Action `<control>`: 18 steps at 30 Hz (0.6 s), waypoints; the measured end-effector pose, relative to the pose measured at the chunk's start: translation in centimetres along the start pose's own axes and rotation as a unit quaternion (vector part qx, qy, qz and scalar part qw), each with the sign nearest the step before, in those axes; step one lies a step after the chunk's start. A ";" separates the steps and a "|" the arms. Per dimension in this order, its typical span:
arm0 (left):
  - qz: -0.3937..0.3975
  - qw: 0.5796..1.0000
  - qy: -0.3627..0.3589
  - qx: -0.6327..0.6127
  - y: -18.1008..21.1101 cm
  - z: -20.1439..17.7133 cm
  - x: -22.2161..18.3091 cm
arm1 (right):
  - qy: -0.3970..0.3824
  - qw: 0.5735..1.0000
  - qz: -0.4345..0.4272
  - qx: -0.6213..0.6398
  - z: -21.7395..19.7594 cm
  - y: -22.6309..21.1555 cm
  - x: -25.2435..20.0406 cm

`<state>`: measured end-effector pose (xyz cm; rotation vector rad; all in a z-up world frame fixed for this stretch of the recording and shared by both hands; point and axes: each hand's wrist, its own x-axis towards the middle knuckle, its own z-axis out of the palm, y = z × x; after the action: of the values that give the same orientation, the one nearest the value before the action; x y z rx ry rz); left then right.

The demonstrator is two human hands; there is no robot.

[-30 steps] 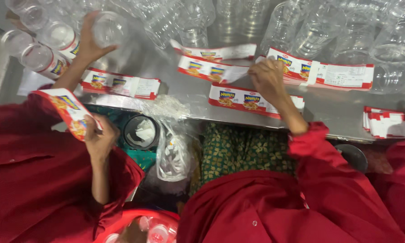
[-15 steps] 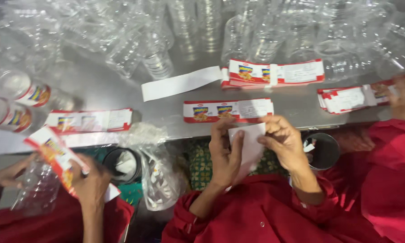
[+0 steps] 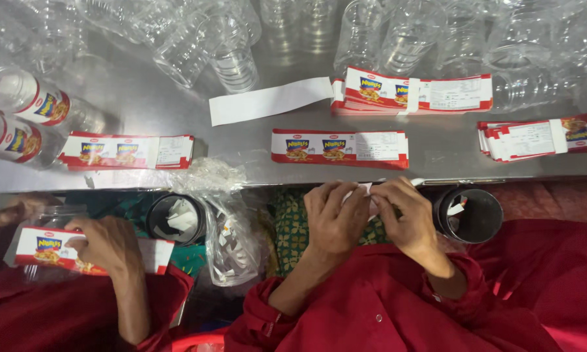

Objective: The person applies labels to plastic jars by hand. The person takes a label from a stack, removes the backing, and carefully wraps it around the middle of a clear plastic jar, repeating this process for multiple jars.

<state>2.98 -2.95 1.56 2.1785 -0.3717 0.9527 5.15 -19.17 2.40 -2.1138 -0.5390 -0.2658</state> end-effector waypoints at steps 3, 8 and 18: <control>-0.040 0.998 -0.044 -0.026 -0.4 0.5 -1.2 | -0.005 0.996 -0.048 -0.079 0.2 -1.0 0.5; -0.147 0.979 -0.093 -0.109 -2.2 1.6 -1.7 | -0.027 0.996 -0.052 -0.072 0.2 0.2 0.3; -0.060 0.996 -0.068 -0.018 -0.9 1.3 -1.5 | -0.020 0.997 -0.028 -0.063 0.9 0.3 -0.1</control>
<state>3.07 -3.30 -0.63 2.2116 -0.3156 0.7301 5.18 -18.65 1.60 -2.2327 -0.6206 -0.2974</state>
